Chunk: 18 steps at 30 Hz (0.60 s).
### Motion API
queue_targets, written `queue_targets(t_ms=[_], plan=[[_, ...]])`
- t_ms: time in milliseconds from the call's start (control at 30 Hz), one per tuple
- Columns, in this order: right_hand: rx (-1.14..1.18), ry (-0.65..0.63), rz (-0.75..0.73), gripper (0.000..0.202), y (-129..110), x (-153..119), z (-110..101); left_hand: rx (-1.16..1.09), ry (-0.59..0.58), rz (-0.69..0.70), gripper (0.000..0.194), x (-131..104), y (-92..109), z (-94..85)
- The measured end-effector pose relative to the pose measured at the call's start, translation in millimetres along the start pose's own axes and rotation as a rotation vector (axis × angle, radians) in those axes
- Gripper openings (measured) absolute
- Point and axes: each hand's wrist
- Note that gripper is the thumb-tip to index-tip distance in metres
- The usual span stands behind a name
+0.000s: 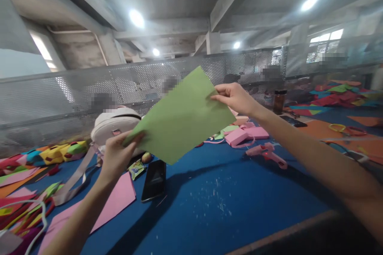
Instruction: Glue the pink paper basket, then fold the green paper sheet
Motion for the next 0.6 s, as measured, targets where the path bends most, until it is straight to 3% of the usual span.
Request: queue_targets(t_ms=[100,200,367,467,600], plan=[[0.173,0.011,0.069,0.019,-6,-14,-3,-0.017,0.074,0.004,0.033,-3,3,-1.3],[0.119,0.002,0.134,0.020,-7,-30,-8,-0.043,-0.004,-0.010,0.043,-6,0,3.0],[-0.205,-0.033,0.223,0.025,1,-59,-31,-0.008,-0.426,0.026,0.059,-23,-8,17.5],[-0.519,-0.109,0.225,0.027,1,-72,-55,0.065,-0.660,0.111,0.056,-47,-17,34.3],[-0.663,-0.148,0.267,0.033,-7,-79,-87,0.206,-0.895,0.198,0.055,-77,-40,62.9]])
Point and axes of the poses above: each hand's wrist, its own x-axis towards the middle knuckle, its own z-axis out of the palm, y = z × x, and after that the axes turned 6 degrees about z, right-handed
